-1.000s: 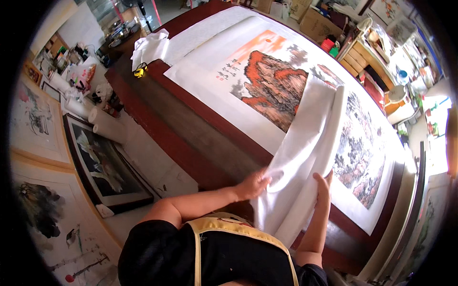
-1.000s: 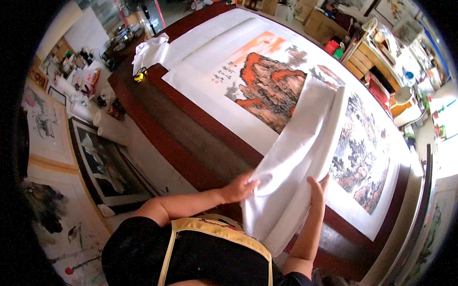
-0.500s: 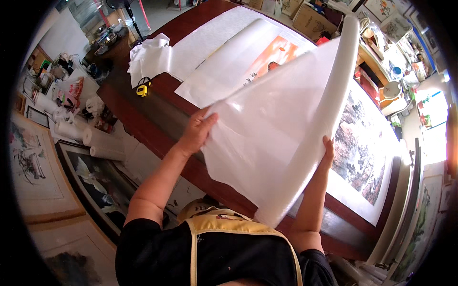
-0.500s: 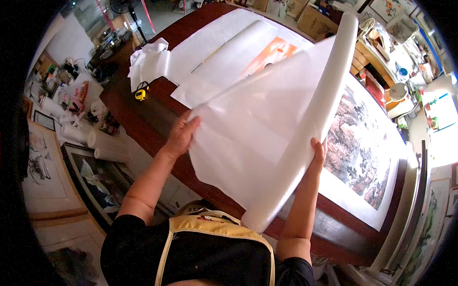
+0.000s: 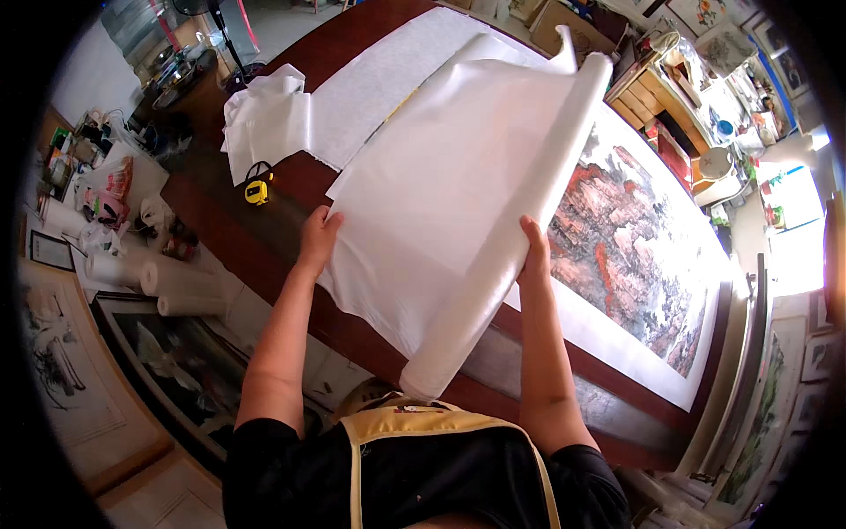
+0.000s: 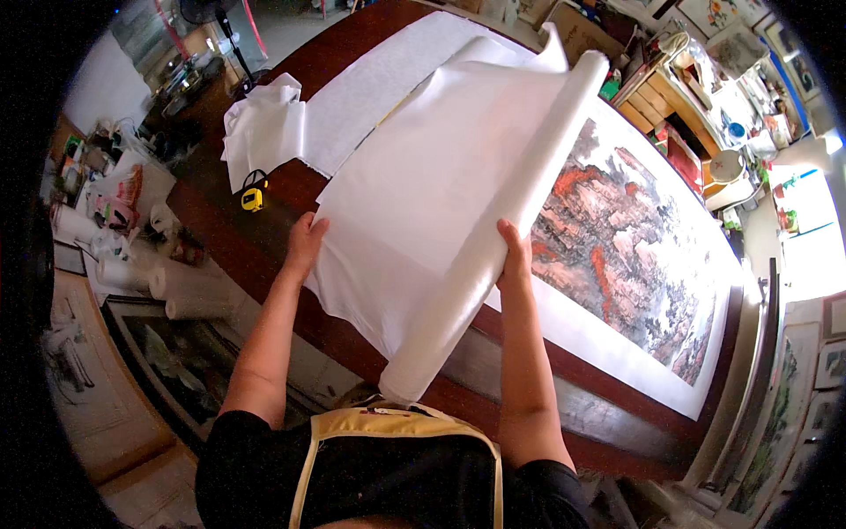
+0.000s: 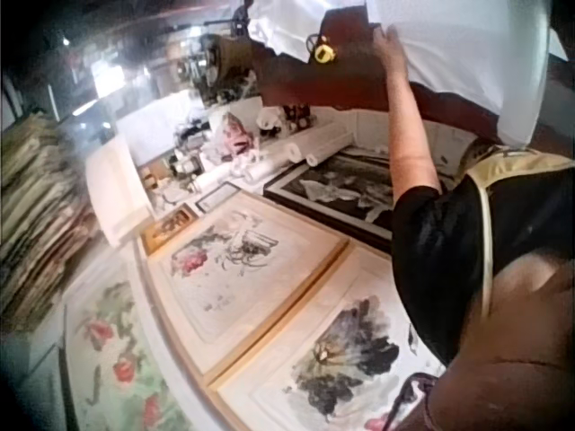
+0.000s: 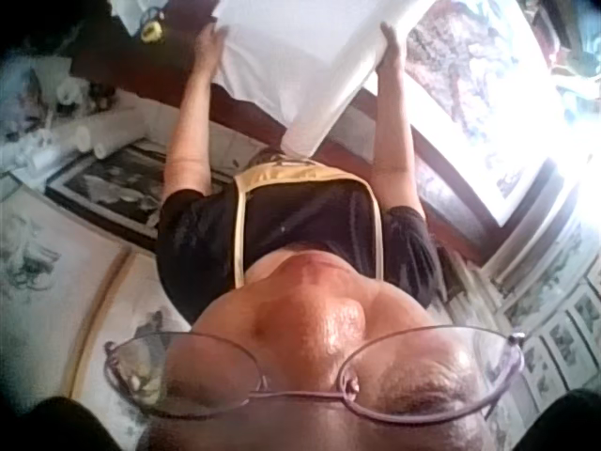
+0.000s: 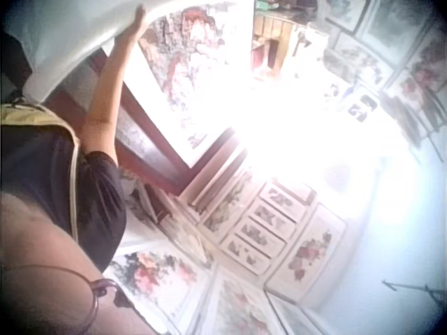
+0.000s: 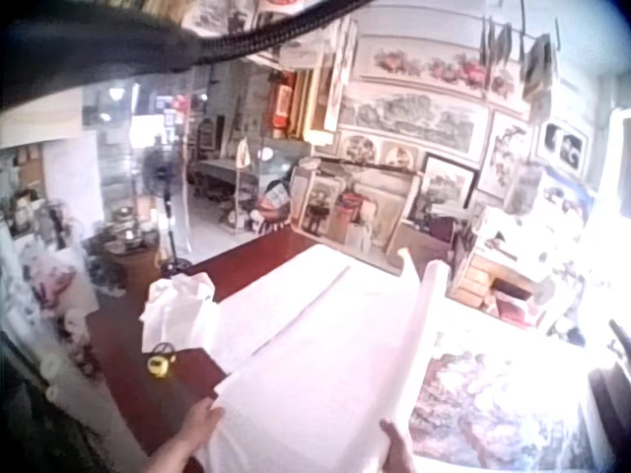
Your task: The person unrolls a large sheet of translucent paper over a landscape painting laid on a wooden table. They measure the paper with a tape measure, cut it to size using scissors, and then trim the edges with a utility knife. The person also handles a roll of white paper and a strip of beige paper during the process.
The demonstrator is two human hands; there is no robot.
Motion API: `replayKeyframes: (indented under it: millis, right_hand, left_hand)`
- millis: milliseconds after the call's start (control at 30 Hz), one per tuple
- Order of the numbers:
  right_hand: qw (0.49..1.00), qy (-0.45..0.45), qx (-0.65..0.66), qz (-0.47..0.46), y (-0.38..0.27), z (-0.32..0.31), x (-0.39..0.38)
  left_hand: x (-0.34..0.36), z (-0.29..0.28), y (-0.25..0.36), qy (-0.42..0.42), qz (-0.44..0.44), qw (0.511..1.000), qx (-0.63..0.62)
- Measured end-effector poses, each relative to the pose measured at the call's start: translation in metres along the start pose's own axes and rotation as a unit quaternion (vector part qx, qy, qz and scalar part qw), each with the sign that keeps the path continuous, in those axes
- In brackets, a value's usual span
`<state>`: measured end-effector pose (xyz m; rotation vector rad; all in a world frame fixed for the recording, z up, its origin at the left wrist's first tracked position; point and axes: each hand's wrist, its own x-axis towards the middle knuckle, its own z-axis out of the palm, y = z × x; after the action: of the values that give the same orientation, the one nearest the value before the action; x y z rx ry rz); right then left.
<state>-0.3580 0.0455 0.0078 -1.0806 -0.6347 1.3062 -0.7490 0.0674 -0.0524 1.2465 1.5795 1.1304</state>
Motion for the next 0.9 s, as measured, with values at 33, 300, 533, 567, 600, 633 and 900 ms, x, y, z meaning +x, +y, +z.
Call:
replayKeyframes:
  millis: [33,300,533,567,600,633,900]
  right_hand:
    - [1.0,0.007,0.0,0.018,0.007,0.004,0.009]
    - [0.996,0.035,-0.077,0.03,0.051,0.022,0.031]
    - [0.938,0.086,-0.336,-0.018,0.049,0.016,0.029]
    - [0.85,0.142,-0.501,-0.078,0.049,0.013,0.026]
    - [0.73,0.187,-0.644,-0.131,0.043,0.019,0.019]
    - [0.724,0.156,-0.646,-0.182,0.028,0.04,0.008]
    - [0.552,-0.296,-0.748,-0.219,0.067,0.07,-0.052]
  left_hand:
    - [0.007,-0.004,-0.006,0.014,0.009,0.999,0.032]
    - [0.027,-0.023,-0.023,-0.014,0.001,0.961,0.276]
    - [0.012,-0.015,-0.026,-0.041,0.013,0.947,0.318]
    - [0.012,-0.013,-0.025,-0.047,0.019,0.945,0.322]
    - [0.01,-0.015,-0.023,-0.042,0.011,0.944,0.328]
    - [0.008,-0.017,-0.02,-0.037,0.004,0.942,0.333]
    - [0.012,-0.009,-0.03,-0.021,0.026,0.922,0.386]
